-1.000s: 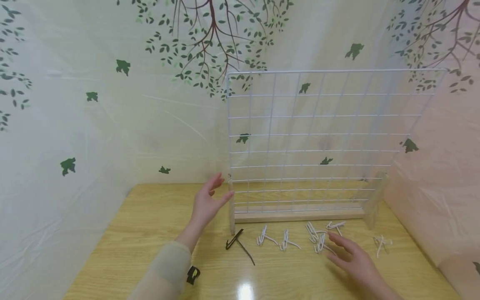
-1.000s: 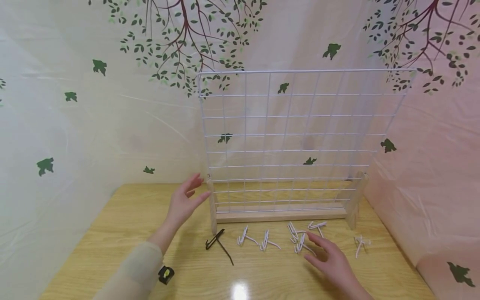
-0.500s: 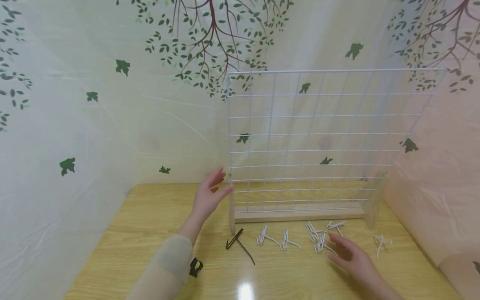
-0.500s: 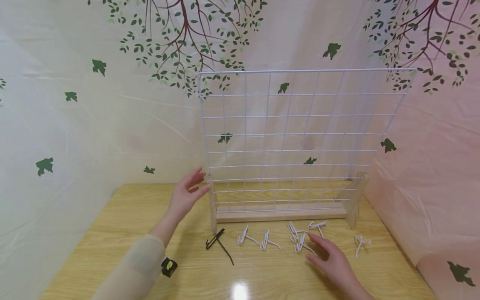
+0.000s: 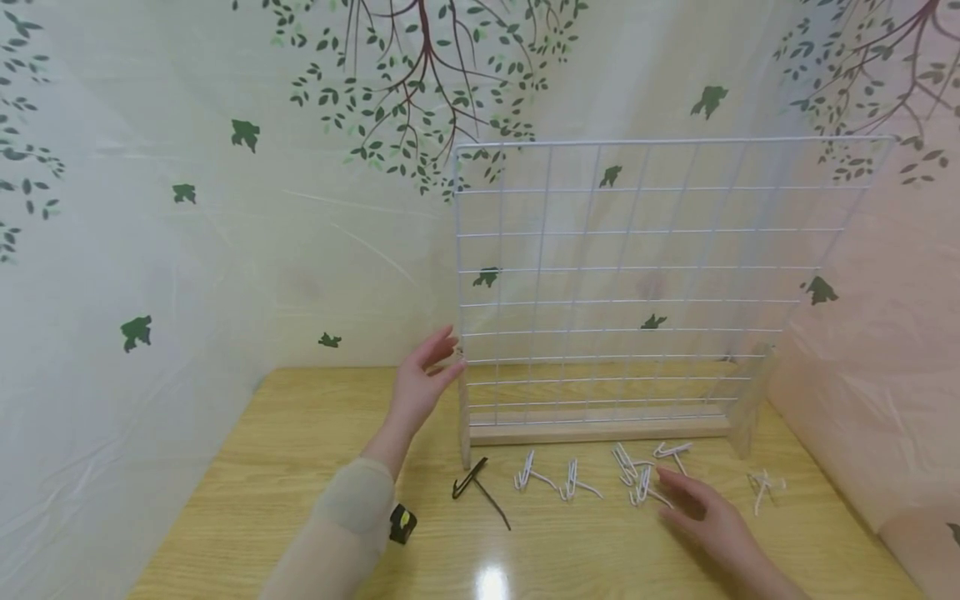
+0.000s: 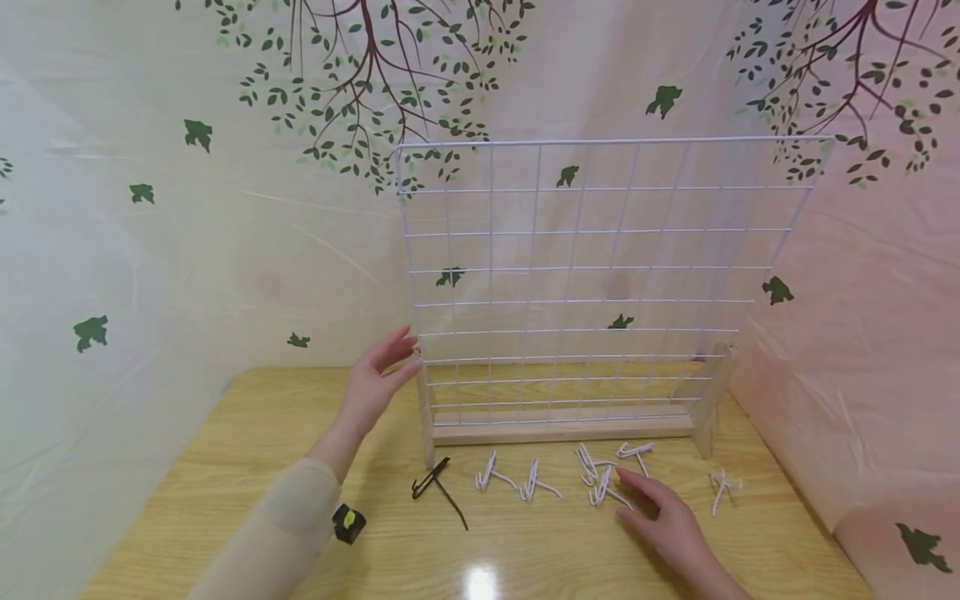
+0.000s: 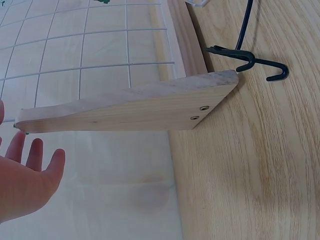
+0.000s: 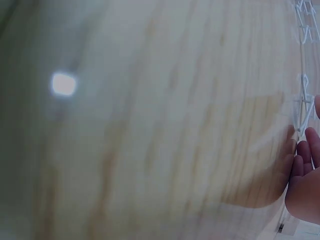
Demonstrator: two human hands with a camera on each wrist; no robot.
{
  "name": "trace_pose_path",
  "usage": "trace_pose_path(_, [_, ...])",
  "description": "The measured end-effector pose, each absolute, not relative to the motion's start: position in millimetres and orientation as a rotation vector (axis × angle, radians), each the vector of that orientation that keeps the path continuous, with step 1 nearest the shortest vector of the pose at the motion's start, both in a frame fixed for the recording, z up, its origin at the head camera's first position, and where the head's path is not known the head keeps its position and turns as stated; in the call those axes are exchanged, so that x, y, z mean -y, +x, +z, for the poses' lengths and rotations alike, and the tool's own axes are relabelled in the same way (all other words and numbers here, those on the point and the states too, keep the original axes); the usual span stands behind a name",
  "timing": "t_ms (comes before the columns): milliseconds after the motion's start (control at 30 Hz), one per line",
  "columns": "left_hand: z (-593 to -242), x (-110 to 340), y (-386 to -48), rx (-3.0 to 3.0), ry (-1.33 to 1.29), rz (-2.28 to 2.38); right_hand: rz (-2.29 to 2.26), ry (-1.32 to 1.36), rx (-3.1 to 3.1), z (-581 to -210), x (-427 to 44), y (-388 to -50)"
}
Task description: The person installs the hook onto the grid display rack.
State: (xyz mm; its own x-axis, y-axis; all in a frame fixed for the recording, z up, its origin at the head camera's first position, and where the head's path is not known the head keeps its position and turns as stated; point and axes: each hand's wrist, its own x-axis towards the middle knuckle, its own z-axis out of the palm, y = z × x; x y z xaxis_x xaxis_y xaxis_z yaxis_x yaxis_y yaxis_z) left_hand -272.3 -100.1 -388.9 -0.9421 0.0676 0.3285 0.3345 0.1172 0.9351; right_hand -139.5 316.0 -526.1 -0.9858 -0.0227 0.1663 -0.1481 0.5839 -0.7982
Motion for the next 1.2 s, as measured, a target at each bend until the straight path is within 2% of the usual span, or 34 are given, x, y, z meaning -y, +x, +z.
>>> trace_pose_path(1200, [-395,87,-279,2.008,-0.354,-2.050,1.092,0.224,2.675,-534,-316,-150])
